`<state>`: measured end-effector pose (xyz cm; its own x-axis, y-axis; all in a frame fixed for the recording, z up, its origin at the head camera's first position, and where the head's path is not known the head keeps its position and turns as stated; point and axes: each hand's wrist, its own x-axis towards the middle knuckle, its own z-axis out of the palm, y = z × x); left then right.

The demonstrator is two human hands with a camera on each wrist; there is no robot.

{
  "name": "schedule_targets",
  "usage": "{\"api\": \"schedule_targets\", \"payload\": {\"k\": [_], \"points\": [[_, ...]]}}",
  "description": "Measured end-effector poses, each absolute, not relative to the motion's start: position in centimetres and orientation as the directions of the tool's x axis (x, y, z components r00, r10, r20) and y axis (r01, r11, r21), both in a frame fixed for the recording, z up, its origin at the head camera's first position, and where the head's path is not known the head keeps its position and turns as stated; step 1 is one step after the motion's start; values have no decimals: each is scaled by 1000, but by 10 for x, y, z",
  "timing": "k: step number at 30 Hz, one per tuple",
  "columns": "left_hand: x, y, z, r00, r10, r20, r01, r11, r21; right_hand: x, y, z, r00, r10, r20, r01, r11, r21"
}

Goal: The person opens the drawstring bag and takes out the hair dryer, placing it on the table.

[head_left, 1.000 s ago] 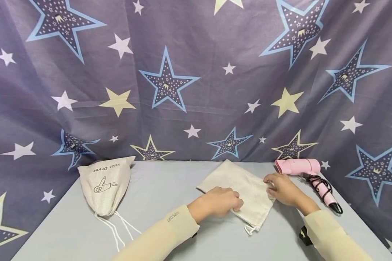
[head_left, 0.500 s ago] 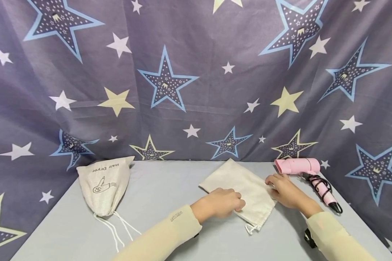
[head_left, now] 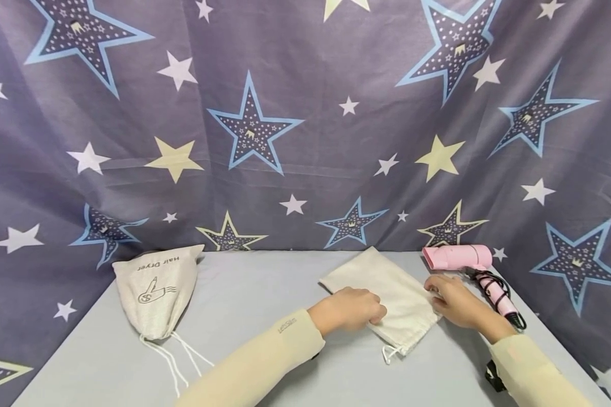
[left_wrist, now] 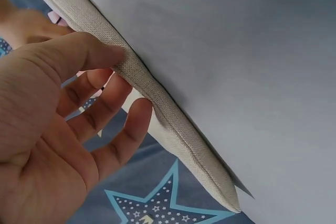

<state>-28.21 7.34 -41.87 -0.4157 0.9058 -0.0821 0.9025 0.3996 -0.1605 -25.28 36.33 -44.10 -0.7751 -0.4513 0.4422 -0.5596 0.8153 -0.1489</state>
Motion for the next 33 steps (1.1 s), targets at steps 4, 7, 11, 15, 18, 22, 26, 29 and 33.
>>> {"api": "schedule_targets", "payload": {"k": [4, 7, 11, 15, 18, 22, 26, 29, 33], "points": [[-286, 81, -416, -410, 909, -79, 907, 397, -141, -248, 369, -437, -790, -427, 440, -538, 827, -164], [-288, 86, -413, -402, 913, -65, 910, 390, -141, -246, 373, -435, -800, -409, 438, -519, 839, -165], [-293, 94, -412, -395, 918, -30, 910, 386, -148, -245, 381, -433, -814, -379, 440, -490, 855, -170], [-296, 103, -411, -388, 922, 1, 913, 384, -140, -243, 391, -434, -836, -343, 428, -453, 871, -188], [-299, 111, -412, -384, 923, 12, 914, 382, -137, -241, 397, -436, -857, -320, 405, -427, 880, -209], [-302, 118, -416, -384, 923, 24, 913, 383, -140, -239, 404, -437, -874, -291, 389, -397, 890, -226], [-303, 125, -417, -369, 929, 29, 917, 368, -155, -238, 412, -439, -881, -266, 392, -373, 899, -228], [-302, 129, -418, -358, 934, 16, 920, 356, -164, -237, 416, -441, -883, -253, 394, -359, 907, -222], [-301, 134, -420, -365, 931, -6, 920, 360, -155, -237, 420, -442, -890, -242, 386, -343, 913, -220]]}}
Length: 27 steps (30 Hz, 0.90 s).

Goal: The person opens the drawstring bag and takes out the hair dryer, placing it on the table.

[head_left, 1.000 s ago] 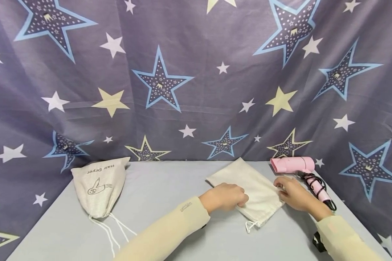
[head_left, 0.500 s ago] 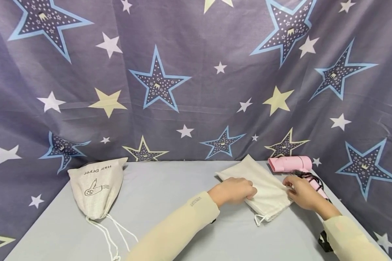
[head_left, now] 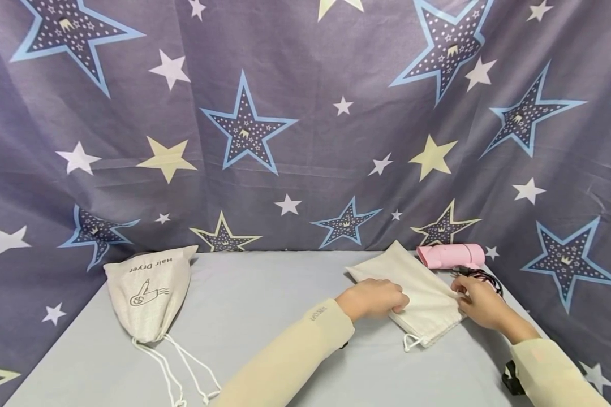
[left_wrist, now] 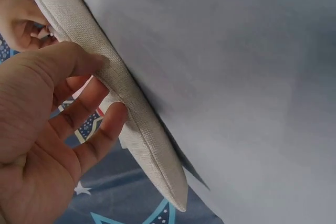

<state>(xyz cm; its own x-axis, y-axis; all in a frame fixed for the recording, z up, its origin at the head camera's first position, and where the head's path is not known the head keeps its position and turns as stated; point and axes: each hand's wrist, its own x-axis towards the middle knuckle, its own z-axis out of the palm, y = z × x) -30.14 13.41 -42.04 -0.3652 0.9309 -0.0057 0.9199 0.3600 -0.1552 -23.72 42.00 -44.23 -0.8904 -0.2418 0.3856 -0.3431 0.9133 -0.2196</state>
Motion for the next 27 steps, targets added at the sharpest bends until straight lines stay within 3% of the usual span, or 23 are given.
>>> {"api": "schedule_targets", "payload": {"k": [13, 21, 27], "points": [[-295, 138, -419, -400, 911, -99, 913, 386, -132, -238, 418, -442, -896, -268, 353, -340, 927, -158], [-292, 137, -417, -416, 902, -120, 909, 406, -99, -237, 417, -446, -855, -342, 389, -406, 909, -94], [-293, 135, -418, -430, 894, -124, 903, 424, -76, -237, 415, -444, -886, -314, 341, -374, 919, -125]]}}
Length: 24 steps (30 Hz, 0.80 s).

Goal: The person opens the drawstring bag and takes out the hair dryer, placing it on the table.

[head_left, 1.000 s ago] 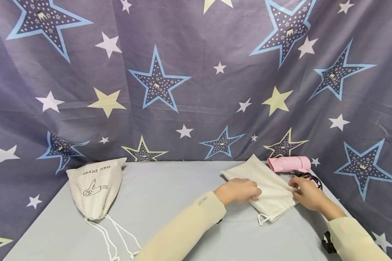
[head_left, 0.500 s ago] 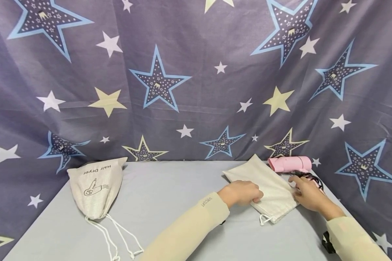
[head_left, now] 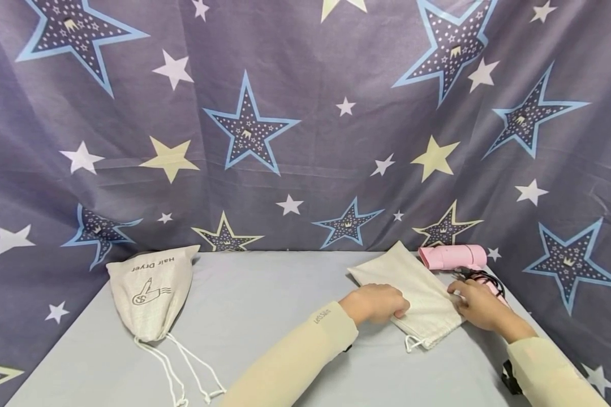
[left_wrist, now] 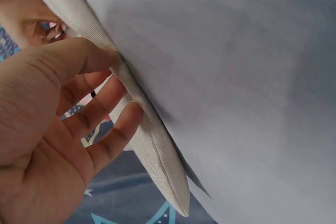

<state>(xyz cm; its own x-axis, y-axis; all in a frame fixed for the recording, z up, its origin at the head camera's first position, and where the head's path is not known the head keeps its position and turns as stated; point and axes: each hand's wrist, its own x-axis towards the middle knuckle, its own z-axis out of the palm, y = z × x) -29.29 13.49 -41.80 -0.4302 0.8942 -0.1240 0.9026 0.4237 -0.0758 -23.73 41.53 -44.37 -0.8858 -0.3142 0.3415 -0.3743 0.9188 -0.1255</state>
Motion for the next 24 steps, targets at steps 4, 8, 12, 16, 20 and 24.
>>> {"api": "schedule_targets", "payload": {"k": [4, 8, 12, 16, 20, 24], "points": [[-298, 128, -418, -426, 901, -86, 905, 425, -38, -240, 415, -440, -917, -275, 290, -334, 926, -176], [-303, 116, -415, -399, 916, -22, 917, 399, -15, -240, 414, -437, -936, -257, 241, -309, 927, -213], [-306, 94, -405, -393, 919, 11, 920, 393, -3, -238, 413, -434, -949, -240, 202, -287, 924, -253], [-309, 61, -397, -413, 909, 49, 910, 415, -17, -237, 412, -432, -959, -217, 184, -264, 918, -295], [-309, 17, -393, -430, 896, 114, 899, 436, -33, -237, 412, -432, -959, -217, 180, -263, 918, -296], [-304, -31, -388, -456, 876, 158, 887, 462, -5, -236, 408, -432, -950, -241, 200, -284, 932, -226]]}}
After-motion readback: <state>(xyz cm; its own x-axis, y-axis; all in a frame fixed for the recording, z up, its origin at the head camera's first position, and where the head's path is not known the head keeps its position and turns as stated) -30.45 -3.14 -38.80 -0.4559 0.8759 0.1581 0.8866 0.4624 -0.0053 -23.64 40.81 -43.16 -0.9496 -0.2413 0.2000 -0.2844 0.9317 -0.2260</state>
